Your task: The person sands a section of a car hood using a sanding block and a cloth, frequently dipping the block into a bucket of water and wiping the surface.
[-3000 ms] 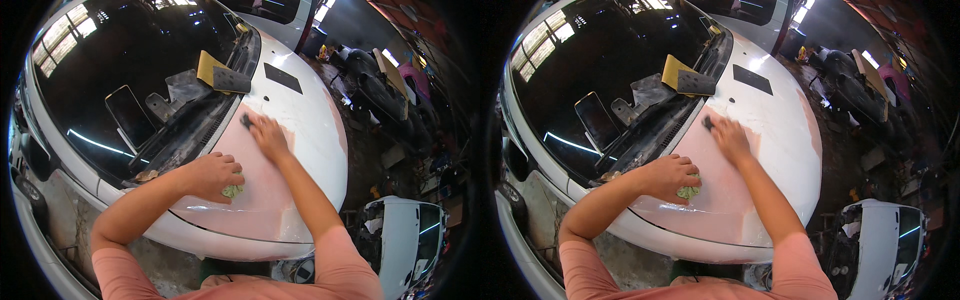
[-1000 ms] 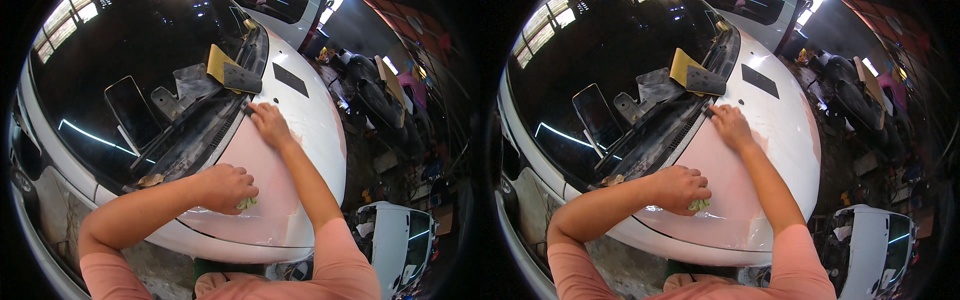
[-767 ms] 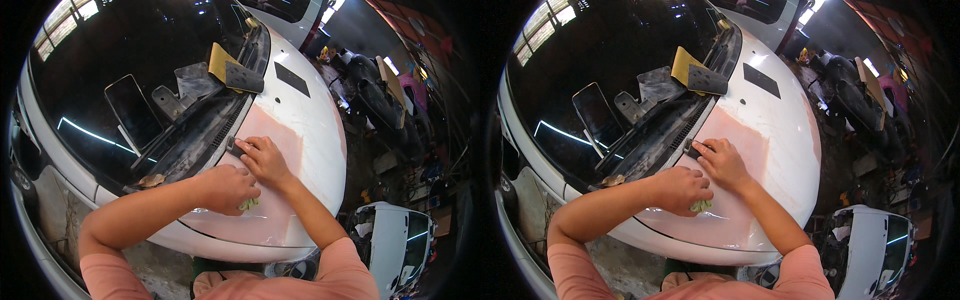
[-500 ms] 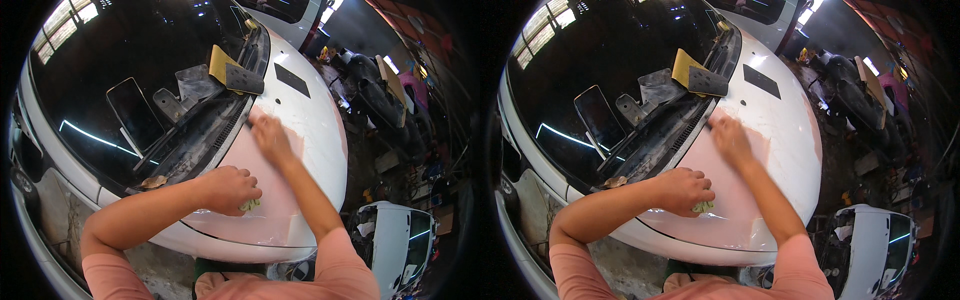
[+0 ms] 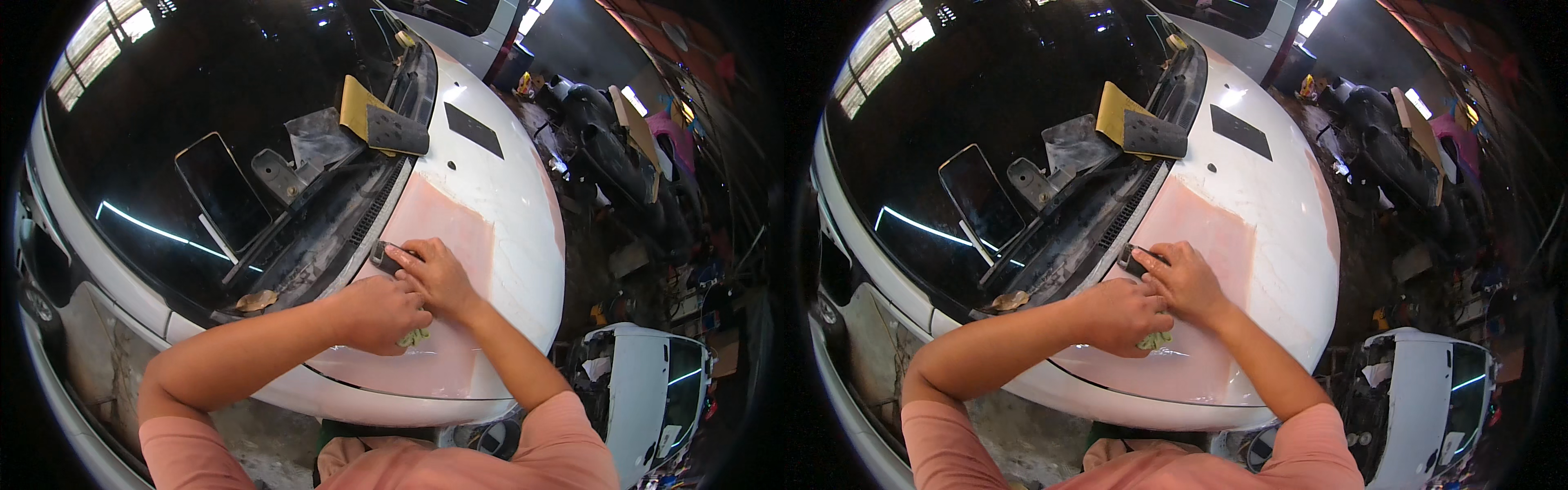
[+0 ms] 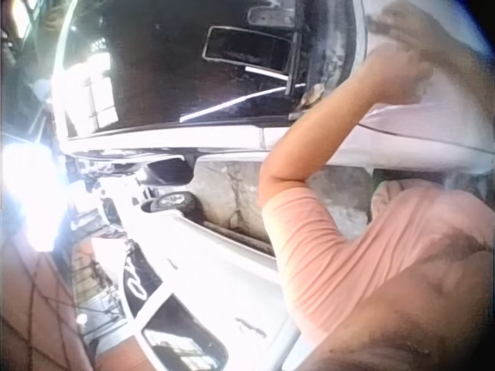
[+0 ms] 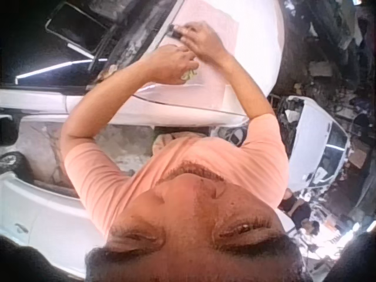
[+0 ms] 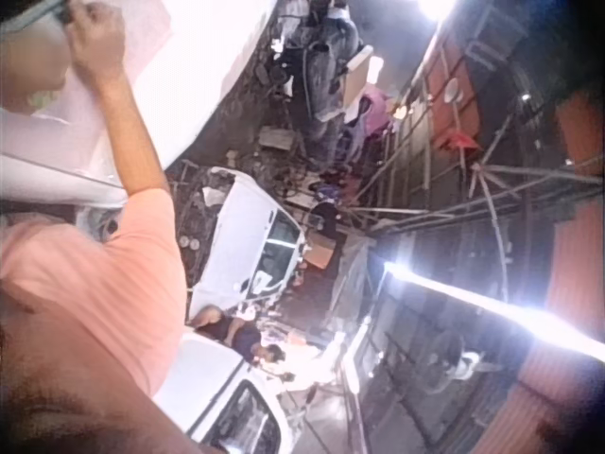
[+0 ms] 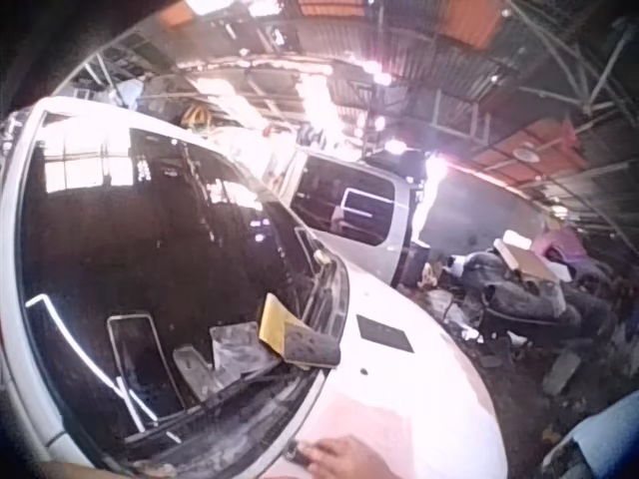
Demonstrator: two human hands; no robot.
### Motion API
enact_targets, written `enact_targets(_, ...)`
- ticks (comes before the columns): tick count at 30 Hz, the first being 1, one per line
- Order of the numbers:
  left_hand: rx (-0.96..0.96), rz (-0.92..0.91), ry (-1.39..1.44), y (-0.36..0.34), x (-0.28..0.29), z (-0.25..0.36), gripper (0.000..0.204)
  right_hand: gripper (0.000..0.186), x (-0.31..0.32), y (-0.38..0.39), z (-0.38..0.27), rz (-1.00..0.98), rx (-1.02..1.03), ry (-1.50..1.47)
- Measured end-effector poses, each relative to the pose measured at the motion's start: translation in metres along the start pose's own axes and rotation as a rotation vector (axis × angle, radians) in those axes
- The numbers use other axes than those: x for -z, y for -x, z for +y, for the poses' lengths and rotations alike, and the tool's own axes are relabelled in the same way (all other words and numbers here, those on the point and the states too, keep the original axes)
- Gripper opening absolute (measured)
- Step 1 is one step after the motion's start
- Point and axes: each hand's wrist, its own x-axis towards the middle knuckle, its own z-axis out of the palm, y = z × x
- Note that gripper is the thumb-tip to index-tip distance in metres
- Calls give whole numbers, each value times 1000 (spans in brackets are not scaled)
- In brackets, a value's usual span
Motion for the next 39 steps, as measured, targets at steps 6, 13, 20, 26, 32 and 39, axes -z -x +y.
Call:
enact_targets(6, -32, -63, 26, -24, 9, 6, 34, 38, 24, -47, 97, 123, -275, 241)
enact_targets(13, -49, -26, -2, -19, 8, 5, 35, 34, 7, -64, 92, 266, -314, 128)
enact_targets(20, -69, 26, -11, -4, -2, 3, 37, 29, -20, -32, 10, 266, -182, 36)
enact_targets(26, -112, -27, 3, -18, 0, 14, 38, 24, 12, -55, 59, 303, -237, 142)
enact_targets(32, -65, -25, 14, -11, 0, 8, 35, 24, -22, -36, 44, 289, -110, 140)
enact_targets(39, -121, -3, 13, -24, -2, 13, 32, 26, 17, -65, 87, 324, -269, 275)
